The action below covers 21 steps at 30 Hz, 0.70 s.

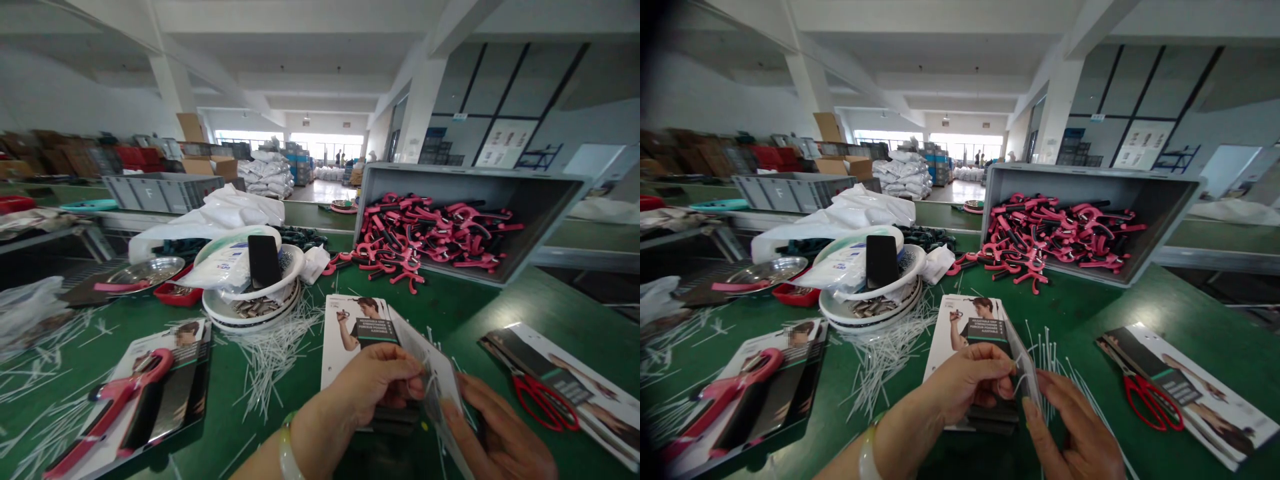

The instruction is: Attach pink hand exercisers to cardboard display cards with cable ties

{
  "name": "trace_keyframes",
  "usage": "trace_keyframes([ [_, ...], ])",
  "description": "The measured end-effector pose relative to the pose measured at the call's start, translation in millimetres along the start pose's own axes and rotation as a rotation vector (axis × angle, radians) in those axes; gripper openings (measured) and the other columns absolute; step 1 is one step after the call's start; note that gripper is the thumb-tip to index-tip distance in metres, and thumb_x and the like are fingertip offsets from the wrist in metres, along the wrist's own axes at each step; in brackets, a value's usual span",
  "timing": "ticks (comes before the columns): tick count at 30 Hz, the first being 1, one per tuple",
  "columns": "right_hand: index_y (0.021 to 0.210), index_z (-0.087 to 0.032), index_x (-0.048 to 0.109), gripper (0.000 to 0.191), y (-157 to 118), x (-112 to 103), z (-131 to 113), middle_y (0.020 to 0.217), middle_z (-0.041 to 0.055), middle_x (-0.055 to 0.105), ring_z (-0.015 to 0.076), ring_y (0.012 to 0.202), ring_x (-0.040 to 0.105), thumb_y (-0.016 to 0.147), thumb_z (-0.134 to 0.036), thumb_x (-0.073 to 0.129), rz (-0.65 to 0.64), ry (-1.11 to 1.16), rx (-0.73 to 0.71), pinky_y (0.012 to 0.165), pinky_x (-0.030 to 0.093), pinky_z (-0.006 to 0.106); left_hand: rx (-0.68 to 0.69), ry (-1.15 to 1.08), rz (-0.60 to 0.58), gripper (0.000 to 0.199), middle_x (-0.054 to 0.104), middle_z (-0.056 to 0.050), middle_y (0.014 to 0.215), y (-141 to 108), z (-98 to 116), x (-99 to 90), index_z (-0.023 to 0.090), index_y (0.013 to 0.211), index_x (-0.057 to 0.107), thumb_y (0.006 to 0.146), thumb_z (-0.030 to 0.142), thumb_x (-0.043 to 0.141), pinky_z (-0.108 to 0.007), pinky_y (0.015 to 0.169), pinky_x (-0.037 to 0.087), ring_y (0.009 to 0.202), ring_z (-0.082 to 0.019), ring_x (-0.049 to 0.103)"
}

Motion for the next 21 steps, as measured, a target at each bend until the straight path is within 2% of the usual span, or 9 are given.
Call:
trace_keyframes([
  [4,0.098,-0.017,0.062,0.019,-0.6,7.6,-6.2,0.093,0.0073,0.069,0.0190,0.081,0.067,0.085,-0.028,0.053,-0.070,0.046,-0.100,0.075,0.055,0.027,0.109,-0.055,-0.003,0.041,0.061,0.002,0.059,2.1,4.6,-2.8,0.013,0.071,0.056,0.054,0.042,0.080,-0.014,0.042,0.036,0.047,-0.005,0.053],
  [9,0.105,-0.016,0.060,0.023,3.1,14.0,-28.1,0.096,0.0079,0.069,0.0191,0.092,0.064,0.084,-0.022,0.054,-0.118,0.056,-0.275,0.083,0.052,0.030,0.296,-0.192,0.091,0.042,0.056,0.005,0.063,-1.7,9.9,-16.7,0.015,0.073,0.051,0.057,0.039,0.081,-0.012,0.049,0.041,0.055,-0.004,0.052],
  [13,0.101,-0.017,0.062,0.020,8.3,21.2,-47.5,0.092,0.0053,0.070,0.0170,0.090,0.063,0.084,-0.018,0.051,-0.155,0.037,-0.376,0.088,0.047,0.032,0.320,-0.147,0.124,0.041,0.060,0.002,0.083,-19.8,11.6,-30.9,0.020,0.094,0.052,0.069,0.047,0.070,-0.018,0.058,0.046,0.062,-0.006,0.055],
  [15,0.098,-0.018,0.063,0.019,8.4,27.9,-53.0,0.091,0.0033,0.071,0.0156,0.087,0.063,0.085,-0.018,0.049,-0.187,0.063,-0.381,0.092,0.043,0.033,0.346,0.059,0.118,0.041,0.060,-0.002,0.095,-32.9,21.5,-37.0,0.021,0.102,0.055,0.071,0.045,0.068,-0.022,0.061,0.047,0.070,-0.010,0.058],
  [17,0.096,-0.019,0.064,0.019,7.0,35.6,-55.3,0.090,0.0023,0.071,0.0153,0.086,0.063,0.086,-0.018,0.047,-0.206,0.093,-0.356,0.096,0.039,0.035,0.383,0.411,0.115,0.032,0.060,-0.005,0.102,-44.5,35.1,-40.0,0.019,0.099,0.062,0.071,0.035,0.068,-0.025,0.069,0.047,0.080,-0.014,0.059],
  [19,0.095,-0.019,0.065,0.020,4.1,43.9,-58.8,0.090,0.0022,0.071,0.0157,0.085,0.062,0.086,-0.019,0.046,-0.220,0.109,-0.353,0.099,0.035,0.037,0.410,0.762,0.140,0.021,0.062,-0.005,0.099,-51.0,46.4,-42.3,0.018,0.090,0.068,0.070,0.024,0.066,-0.026,0.073,0.046,0.086,-0.017,0.058],
  [21,0.095,-0.018,0.065,0.021,1.0,52.3,-65.2,0.089,0.0029,0.071,0.0165,0.085,0.062,0.084,-0.019,0.047,-0.241,0.101,-0.388,0.100,0.032,0.038,0.426,1.003,0.192,0.016,0.064,-0.003,0.089,-51.8,53.6,-45.9,0.019,0.082,0.069,0.068,0.017,0.064,-0.028,0.075,0.046,0.084,-0.017,0.059],
])
Point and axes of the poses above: each hand's wrist, its own y-axis towards the middle knuckle, its own x-axis out of the palm, z = x × y, the point moved 9 cm from there along y, towards the middle knuckle
